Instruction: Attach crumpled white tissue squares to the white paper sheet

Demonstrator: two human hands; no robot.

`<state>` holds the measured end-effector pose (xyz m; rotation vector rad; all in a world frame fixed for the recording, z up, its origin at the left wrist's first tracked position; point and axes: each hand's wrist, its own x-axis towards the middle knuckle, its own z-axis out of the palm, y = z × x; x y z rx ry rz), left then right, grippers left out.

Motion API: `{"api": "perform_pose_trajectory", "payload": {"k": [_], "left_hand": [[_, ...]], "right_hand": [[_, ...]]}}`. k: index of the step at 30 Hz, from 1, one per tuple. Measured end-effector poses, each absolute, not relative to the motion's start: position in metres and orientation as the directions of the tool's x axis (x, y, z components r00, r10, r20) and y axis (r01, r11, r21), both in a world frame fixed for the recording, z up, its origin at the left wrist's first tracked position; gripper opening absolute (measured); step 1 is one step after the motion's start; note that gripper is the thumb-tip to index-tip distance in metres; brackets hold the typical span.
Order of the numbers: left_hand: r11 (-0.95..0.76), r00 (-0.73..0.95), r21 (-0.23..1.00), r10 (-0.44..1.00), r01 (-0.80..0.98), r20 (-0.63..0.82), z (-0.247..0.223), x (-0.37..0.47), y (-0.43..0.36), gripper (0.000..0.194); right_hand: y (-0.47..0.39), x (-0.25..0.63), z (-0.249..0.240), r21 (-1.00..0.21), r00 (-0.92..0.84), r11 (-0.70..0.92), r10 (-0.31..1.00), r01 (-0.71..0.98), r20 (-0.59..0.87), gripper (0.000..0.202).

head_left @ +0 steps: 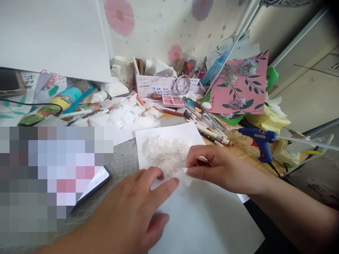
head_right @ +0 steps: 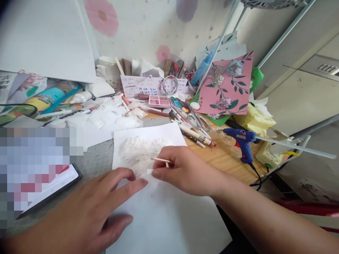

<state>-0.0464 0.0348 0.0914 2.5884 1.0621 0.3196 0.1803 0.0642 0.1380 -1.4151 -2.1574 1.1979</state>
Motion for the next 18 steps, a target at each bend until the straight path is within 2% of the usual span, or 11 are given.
{"api": "perform_pose_trajectory", "payload": {"k": [2,5,7,9,11,15,18], "left_hand": [[-0.690,0.715,0.366,0.694,0.625,0.086,0.093,-0.046,0.034,0.048],[-0.684,0.699,0.336,0.709,0.648,0.097,0.093,-0.045,0.033,0.050],[-0.684,0.694,0.318,0.713,0.657,0.099,0.091,-0.044,0.032,0.054],[-0.689,0.703,0.306,0.706,0.657,0.082,0.090,-0.043,0.033,0.056],[-0.685,0.704,0.295,0.708,0.666,0.056,0.089,-0.042,0.035,0.056],[-0.669,0.691,0.284,0.722,0.687,0.029,0.088,-0.040,0.038,0.057],[-0.675,0.695,0.283,0.718,0.682,0.035,0.089,-0.040,0.037,0.056]], "right_hand": [[0.064,0.181,0.136,-0.757,-0.476,0.165,0.854,0.632,-0.211,0.013],[0.065,0.177,0.121,-0.612,-0.420,0.273,0.901,0.742,-0.108,0.011],[0.066,0.174,0.112,-0.567,-0.397,0.295,0.916,0.769,-0.064,0.009],[0.066,0.173,0.108,-0.564,-0.382,0.294,0.923,0.771,-0.041,0.006],[0.064,0.176,0.112,-0.587,-0.377,0.330,0.925,0.739,0.046,0.005],[0.056,0.193,0.134,-0.679,-0.375,0.474,0.876,0.560,0.303,0.026],[0.045,0.205,0.143,-0.690,-0.355,0.519,0.853,0.504,0.383,0.037]]}}
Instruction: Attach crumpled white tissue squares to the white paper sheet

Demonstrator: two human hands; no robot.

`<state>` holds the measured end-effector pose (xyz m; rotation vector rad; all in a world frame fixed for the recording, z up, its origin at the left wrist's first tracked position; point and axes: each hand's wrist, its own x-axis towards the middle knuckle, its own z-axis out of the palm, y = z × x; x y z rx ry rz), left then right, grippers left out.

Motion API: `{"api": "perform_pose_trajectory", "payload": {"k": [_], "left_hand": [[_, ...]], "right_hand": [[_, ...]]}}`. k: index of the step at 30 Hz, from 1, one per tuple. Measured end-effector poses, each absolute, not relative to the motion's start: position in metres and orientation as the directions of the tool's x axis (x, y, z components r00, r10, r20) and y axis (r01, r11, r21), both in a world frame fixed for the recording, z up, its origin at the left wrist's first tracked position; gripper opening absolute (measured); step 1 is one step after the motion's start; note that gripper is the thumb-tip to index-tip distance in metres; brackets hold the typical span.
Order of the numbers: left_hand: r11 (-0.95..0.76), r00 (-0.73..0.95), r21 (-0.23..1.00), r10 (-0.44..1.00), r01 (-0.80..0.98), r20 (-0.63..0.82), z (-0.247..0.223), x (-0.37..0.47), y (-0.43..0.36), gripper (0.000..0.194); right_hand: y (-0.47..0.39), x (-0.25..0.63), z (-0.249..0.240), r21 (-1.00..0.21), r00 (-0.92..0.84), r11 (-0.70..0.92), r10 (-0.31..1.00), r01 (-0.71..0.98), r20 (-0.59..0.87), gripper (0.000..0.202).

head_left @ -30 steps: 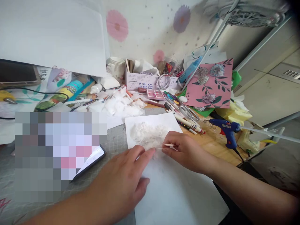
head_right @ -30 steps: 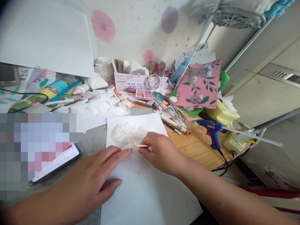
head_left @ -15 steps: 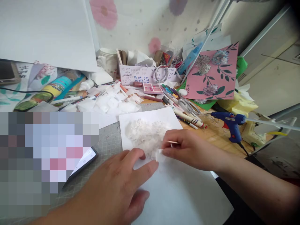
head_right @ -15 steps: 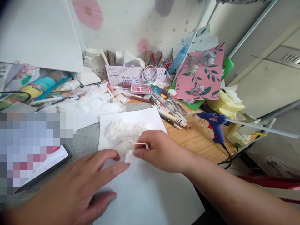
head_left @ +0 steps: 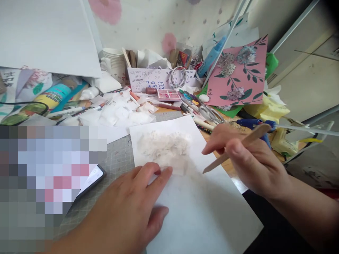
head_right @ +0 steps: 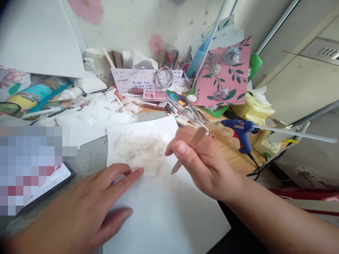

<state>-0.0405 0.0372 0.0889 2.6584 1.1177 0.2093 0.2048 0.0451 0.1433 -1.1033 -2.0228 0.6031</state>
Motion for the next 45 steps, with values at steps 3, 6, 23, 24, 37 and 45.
{"api": "perform_pose_trajectory", "payload": {"k": [3,6,23,24,37,45], "left_hand": [[-0.669,0.689,0.278,0.724,0.689,0.032,0.090,-0.041,0.036,0.056],[-0.667,0.684,0.273,0.728,0.694,0.040,0.090,-0.043,0.034,0.055],[-0.720,0.709,0.243,0.690,0.650,0.146,0.080,-0.047,0.034,0.057],[-0.718,0.706,0.239,0.692,0.653,0.148,0.080,-0.047,0.035,0.057],[-0.705,0.703,0.281,0.700,0.651,0.128,0.082,-0.047,0.035,0.055],[-0.696,0.711,0.241,0.702,0.676,0.032,0.089,-0.041,0.039,0.057]], "right_hand": [[0.036,0.209,0.140,-0.684,-0.425,0.556,0.824,0.473,0.376,0.027],[0.033,0.206,0.132,-0.657,-0.506,0.575,0.799,0.488,0.324,0.013],[0.043,0.204,0.121,-0.522,-0.612,0.729,0.671,0.443,0.419,0.014],[0.043,0.205,0.120,-0.529,-0.620,0.726,0.671,0.439,0.407,0.015],[0.057,0.187,0.111,-0.626,-0.504,0.614,0.778,0.480,0.376,0.008],[0.067,0.172,0.119,-0.744,-0.382,0.417,0.894,0.521,0.233,0.010]]}}
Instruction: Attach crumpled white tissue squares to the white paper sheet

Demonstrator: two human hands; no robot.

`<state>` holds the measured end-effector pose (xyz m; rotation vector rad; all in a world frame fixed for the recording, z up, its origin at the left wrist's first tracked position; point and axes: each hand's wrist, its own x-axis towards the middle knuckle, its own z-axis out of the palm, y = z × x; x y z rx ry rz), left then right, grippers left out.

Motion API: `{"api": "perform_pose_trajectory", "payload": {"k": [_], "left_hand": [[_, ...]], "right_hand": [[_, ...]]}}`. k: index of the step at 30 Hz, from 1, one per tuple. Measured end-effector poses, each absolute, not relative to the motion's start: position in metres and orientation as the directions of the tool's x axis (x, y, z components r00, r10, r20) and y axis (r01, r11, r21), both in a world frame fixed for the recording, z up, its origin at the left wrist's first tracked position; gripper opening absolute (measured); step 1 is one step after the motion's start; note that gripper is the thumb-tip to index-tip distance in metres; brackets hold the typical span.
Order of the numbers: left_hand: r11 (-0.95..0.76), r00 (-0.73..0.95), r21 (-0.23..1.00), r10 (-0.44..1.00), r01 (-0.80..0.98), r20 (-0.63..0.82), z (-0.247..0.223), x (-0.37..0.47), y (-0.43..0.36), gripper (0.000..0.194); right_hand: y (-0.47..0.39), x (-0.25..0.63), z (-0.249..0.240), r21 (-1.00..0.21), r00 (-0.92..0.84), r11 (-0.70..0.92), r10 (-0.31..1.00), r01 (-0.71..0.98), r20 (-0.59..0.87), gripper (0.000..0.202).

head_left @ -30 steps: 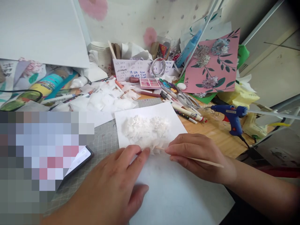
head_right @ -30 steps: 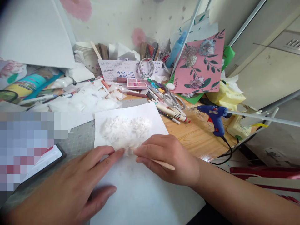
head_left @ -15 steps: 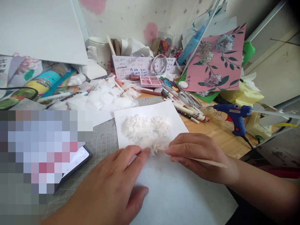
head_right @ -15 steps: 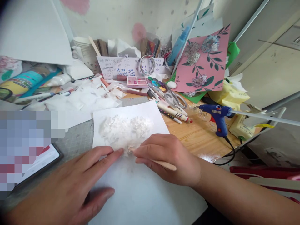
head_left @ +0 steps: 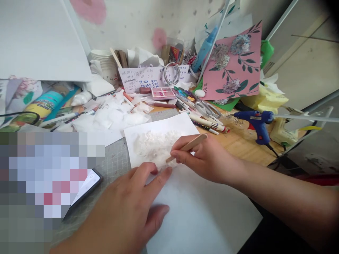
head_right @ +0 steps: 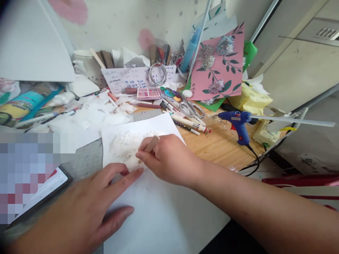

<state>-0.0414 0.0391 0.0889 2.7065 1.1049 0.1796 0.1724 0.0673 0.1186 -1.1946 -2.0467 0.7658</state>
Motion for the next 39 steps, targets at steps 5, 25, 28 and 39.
{"api": "perform_pose_trajectory", "payload": {"k": [5,25,28,39], "left_hand": [[-0.702,0.717,0.244,0.696,0.669,0.035,0.093,-0.041,0.039,0.050],[-0.632,0.679,0.305,0.730,0.713,-0.075,0.099,-0.038,0.038,0.050],[-0.622,0.698,0.355,0.702,0.698,-0.142,0.102,-0.036,0.039,0.059],[-0.699,0.751,0.317,0.657,0.641,-0.069,0.097,-0.040,0.045,0.052]], "right_hand": [[0.056,0.189,0.123,-0.869,-0.272,0.342,0.928,0.358,0.253,0.016],[0.056,0.207,0.123,-0.851,-0.268,0.393,0.912,0.348,0.311,0.010],[0.064,0.216,0.136,-0.777,-0.315,0.463,0.881,0.426,0.352,0.016],[0.185,0.101,0.139,-0.276,-0.634,0.619,0.772,0.735,0.044,0.016]]}}
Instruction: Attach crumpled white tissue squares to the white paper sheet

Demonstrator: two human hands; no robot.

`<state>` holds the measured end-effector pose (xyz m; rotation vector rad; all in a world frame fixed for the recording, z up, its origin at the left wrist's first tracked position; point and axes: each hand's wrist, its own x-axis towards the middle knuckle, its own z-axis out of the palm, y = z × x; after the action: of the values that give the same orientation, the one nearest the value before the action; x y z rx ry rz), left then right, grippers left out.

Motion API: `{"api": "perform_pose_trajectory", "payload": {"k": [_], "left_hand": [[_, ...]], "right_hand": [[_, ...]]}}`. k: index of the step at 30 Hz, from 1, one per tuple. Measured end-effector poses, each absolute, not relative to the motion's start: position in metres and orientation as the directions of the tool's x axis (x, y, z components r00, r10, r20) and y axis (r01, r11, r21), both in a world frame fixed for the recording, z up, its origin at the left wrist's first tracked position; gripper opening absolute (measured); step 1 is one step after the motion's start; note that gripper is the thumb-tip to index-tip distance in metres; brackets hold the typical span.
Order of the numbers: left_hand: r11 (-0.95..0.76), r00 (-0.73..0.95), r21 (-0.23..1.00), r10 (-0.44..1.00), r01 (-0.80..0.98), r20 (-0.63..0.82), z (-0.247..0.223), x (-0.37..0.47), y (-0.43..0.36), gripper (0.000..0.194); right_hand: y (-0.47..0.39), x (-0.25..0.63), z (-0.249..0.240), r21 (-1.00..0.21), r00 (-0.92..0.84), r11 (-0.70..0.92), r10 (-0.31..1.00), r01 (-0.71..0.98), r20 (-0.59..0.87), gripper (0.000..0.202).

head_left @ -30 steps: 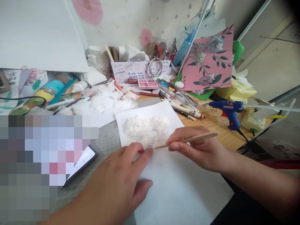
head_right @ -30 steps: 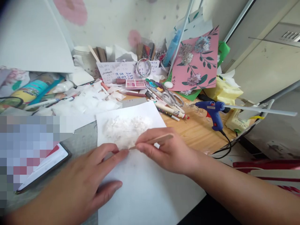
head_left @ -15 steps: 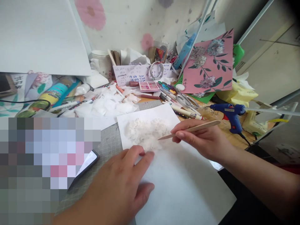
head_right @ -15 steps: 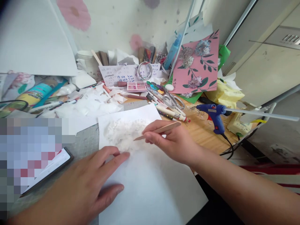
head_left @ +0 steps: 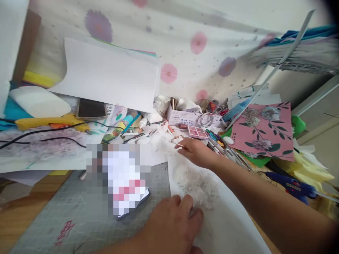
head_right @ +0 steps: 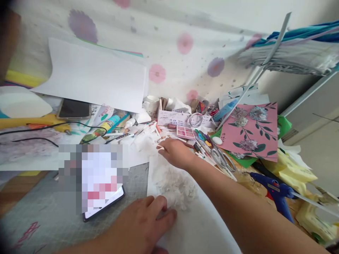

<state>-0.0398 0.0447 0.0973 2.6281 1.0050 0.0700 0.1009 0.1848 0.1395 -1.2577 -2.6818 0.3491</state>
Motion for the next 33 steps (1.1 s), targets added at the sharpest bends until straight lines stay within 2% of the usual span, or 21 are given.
{"api": "perform_pose_trajectory", "payload": {"k": [6,9,12,16,26,33], "left_hand": [[-0.715,0.762,0.315,0.646,0.624,-0.042,0.090,-0.040,0.047,0.051],[-0.706,0.748,0.309,0.663,0.638,-0.031,0.088,-0.039,0.047,0.051],[-0.701,0.749,0.319,0.661,0.638,-0.045,0.089,-0.040,0.047,0.053],[-0.695,0.749,0.337,0.660,0.634,-0.048,0.092,-0.042,0.046,0.053],[-0.636,0.716,0.406,0.694,0.657,-0.072,0.101,-0.041,0.039,0.052],[-0.611,0.699,0.425,0.711,0.668,-0.077,0.102,-0.040,0.037,0.051]], "right_hand": [[0.221,0.068,0.121,-0.031,-0.555,0.558,0.817,0.829,-0.156,0.023],[0.222,0.064,0.121,0.030,-0.501,0.515,0.844,0.856,-0.192,0.022],[0.221,0.062,0.123,0.041,-0.453,0.467,0.872,0.883,-0.188,0.021],[0.223,0.068,0.131,-0.043,-0.419,0.417,0.896,0.908,-0.148,0.021],[0.201,0.103,0.143,-0.441,-0.303,0.203,0.938,0.874,-0.167,0.020],[0.203,0.095,0.134,-0.572,-0.294,0.135,0.936,0.809,-0.194,0.019]]}}
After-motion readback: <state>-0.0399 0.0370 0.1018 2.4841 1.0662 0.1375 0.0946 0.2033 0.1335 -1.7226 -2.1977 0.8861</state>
